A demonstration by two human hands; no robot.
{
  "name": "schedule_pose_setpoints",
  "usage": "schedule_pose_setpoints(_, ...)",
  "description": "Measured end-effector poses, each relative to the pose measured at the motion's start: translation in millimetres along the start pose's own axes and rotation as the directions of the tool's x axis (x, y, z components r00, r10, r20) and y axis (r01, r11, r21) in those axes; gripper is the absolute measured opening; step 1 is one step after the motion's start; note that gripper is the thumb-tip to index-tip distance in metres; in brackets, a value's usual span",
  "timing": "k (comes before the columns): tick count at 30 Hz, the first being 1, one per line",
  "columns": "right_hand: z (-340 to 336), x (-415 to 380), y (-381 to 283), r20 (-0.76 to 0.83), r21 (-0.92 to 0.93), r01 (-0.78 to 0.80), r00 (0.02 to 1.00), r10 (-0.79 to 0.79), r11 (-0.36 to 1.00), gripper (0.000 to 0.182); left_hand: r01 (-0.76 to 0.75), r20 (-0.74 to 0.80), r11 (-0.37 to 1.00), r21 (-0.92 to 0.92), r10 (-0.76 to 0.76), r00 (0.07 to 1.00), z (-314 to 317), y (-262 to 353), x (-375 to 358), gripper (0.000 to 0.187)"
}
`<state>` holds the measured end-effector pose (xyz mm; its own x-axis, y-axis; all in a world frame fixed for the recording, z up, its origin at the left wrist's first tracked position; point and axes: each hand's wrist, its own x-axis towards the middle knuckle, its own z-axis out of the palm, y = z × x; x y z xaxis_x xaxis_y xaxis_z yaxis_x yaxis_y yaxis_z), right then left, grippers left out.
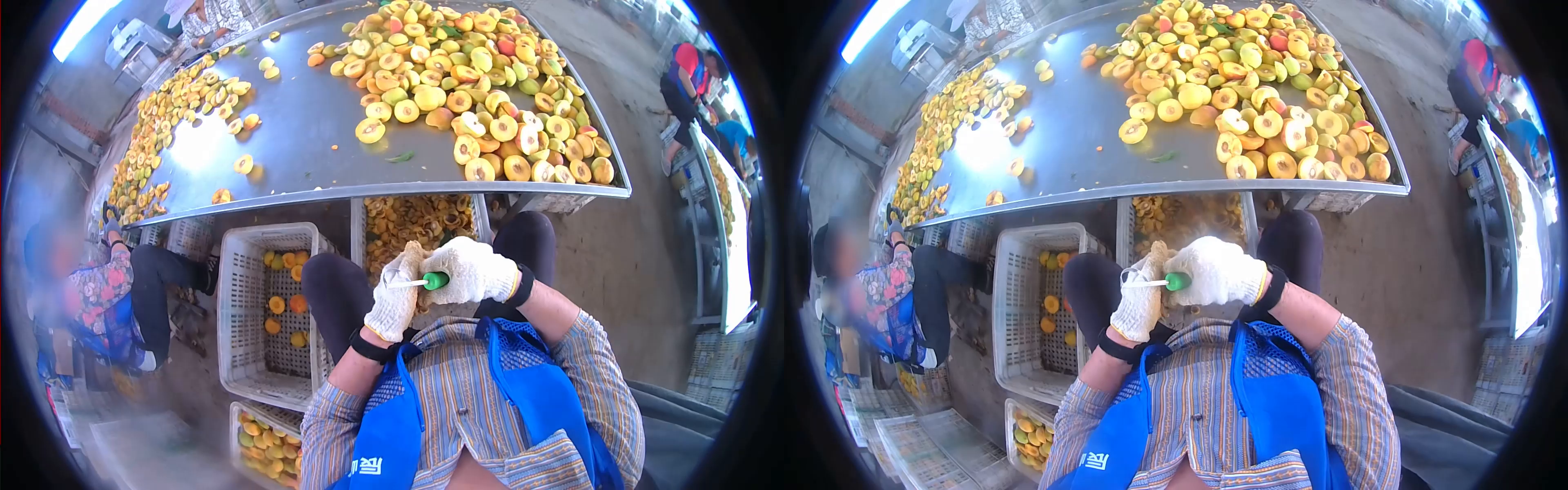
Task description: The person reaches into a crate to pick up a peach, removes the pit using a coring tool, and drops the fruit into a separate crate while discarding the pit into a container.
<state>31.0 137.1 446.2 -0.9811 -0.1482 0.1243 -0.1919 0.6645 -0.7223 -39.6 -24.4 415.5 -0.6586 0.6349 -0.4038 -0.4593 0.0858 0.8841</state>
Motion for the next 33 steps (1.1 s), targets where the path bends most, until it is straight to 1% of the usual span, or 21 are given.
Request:
schedule_pose_setpoints(1, -4, 1, -3, 0.091, 0.042, -0.049, 0.995, 0.045, 0.998, 0.022, -0.02, -0.006, 0.991, 0.131, 0.021, 1.0, -2, -7, 3, 0.055)
schedule_pose_setpoints(2, -5, 3, -6, 0.112, 0.109, -0.157, 0.983, 0.144, 0.982, 0.018, 0.051, -0.041, 0.999, 0.01, -0.051, 0.998, -1, -8, 6, 0.054)
schedule_pose_setpoints(3, 4, 2, 1, 0.089, 0.151, -0.221, 0.974, 0.209, 0.964, 0.017, 0.117, -0.105, 0.979, 0.168, -0.1, 0.989, -3, -9, -1, 0.058)
schedule_pose_setpoints(5, 1, 1, -4, 0.086, 0.196, -0.212, 0.976, 0.199, 0.957, 0.018, 0.106, 0.045, 0.992, 0.067, -0.109, 0.993, -1, -4, -4, 0.061)
schedule_pose_setpoints(6, -1, 0, -3, 0.106, 0.174, -0.196, 0.978, 0.18, 0.965, 0.022, 0.158, 0.109, 0.981, -0.114, -0.146, 0.983, -2, -6, -1, 0.06)
schedule_pose_setpoints(7, 0, -2, 0, 0.106, 0.181, -0.194, 0.978, 0.177, 0.964, 0.022, 0.16, 0.104, 0.981, -0.11, -0.149, 0.983, -3, -9, 1, 0.06)
schedule_pose_setpoints(9, 4, -4, 9, 0.011, 0.419, -0.196, 0.977, 0.211, 0.887, 0.028, 0.12, -0.007, 0.975, -0.185, -0.123, 0.992, -8, -13, 4, 0.061)
schedule_pose_setpoints(11, 0, -4, 6, 0.044, 0.492, -0.199, 0.978, 0.204, 0.848, 0.033, 0.087, 0.011, 0.989, -0.121, -0.087, 0.996, -19, -24, 11, 0.061)
schedule_pose_setpoints(13, 2, -5, 2, 0.05, 0.166, -0.161, 0.987, 0.155, 0.973, 0.031, -0.134, -0.091, 0.983, 0.122, 0.146, 0.985, -21, -47, 31, 0.06)
schedule_pose_setpoints(17, -4, 0, -11, 0.124, -0.037, -0.221, 0.967, 0.224, 0.975, 0.022, -0.071, -0.06, 0.979, 0.193, 0.084, 0.995, -4, -21, 14, 0.057)
schedule_pose_setpoints(18, 0, 2, -6, 0.139, -0.033, -0.219, 0.965, 0.222, 0.975, 0.022, -0.083, -0.076, 0.996, 0.03, 0.085, 0.993, -5, -38, 23, 0.056)
schedule_pose_setpoints(20, -6, -10, 2, 0.142, 0.086, -0.229, 0.966, 0.215, 0.97, 0.019, 0.037, 0.079, 0.999, -0.013, -0.035, 0.996, -18, -43, 27, 0.056)
schedule_pose_setpoints(21, 13, 0, 7, 0.122, 0.022, -0.138, 0.983, 0.135, 0.99, 0.018, 0.101, 0.139, 0.995, -0.007, -0.099, 0.985, -24, -49, 32, 0.059)
schedule_pose_setpoints(23, 13, 0, -2, 0.094, -0.027, -0.19, 0.977, 0.191, 0.981, 0.018, 0.09, 0.062, 0.994, -0.058, -0.086, 0.994, -18, -45, 32, 0.06)
schedule_pose_setpoints(25, 4, -4, -8, 0.055, -0.008, -0.214, 0.975, 0.215, 0.977, 0.018, 0.127, 0.123, 0.991, -0.037, -0.122, 0.985, -21, -36, 27, 0.058)
schedule_pose_setpoints(26, 3, -4, -10, 0.034, 0.02, -0.224, 0.974, 0.223, 0.974, 0.019, 0.178, 0.137, 0.97, -0.166, -0.156, 0.978, -18, -33, 28, 0.056)
schedule_pose_setpoints(27, -3, -7, -5, -0.001, 0.203, -0.204, 0.978, 0.208, 0.958, 0.022, 0.219, 0.142, 0.929, -0.299, -0.183, 0.973, -17, -30, 28, 0.054)
schedule_pose_setpoints(28, -6, -9, 6, -0.003, 0.318, -0.26, 0.961, 0.276, 0.911, 0.026, 0.225, -0.055, 0.937, -0.266, -0.248, 0.967, -6, -12, 16, 0.054)
schedule_pose_setpoints(29, -15, -11, 6, -0.011, 0.345, -0.342, 0.93, 0.368, 0.874, 0.027, 0.213, 0.074, 0.939, -0.27, -0.2, 0.977, -11, -5, 14, 0.054)
schedule_pose_setpoints(31, -23, -15, 18, -0.139, 0.397, -0.277, 0.924, 0.355, 0.875, 0.026, 0.101, 0.104, 0.937, -0.334, -0.07, 0.992, -10, 5, 12, 0.052)
schedule_pose_setpoints(33, -33, -15, 3, -0.145, 0.395, -0.449, 0.831, 0.537, 0.802, 0.031, 0.025, 0.089, 0.91, -0.413, 0.013, 0.996, -6, 13, 12, 0.051)
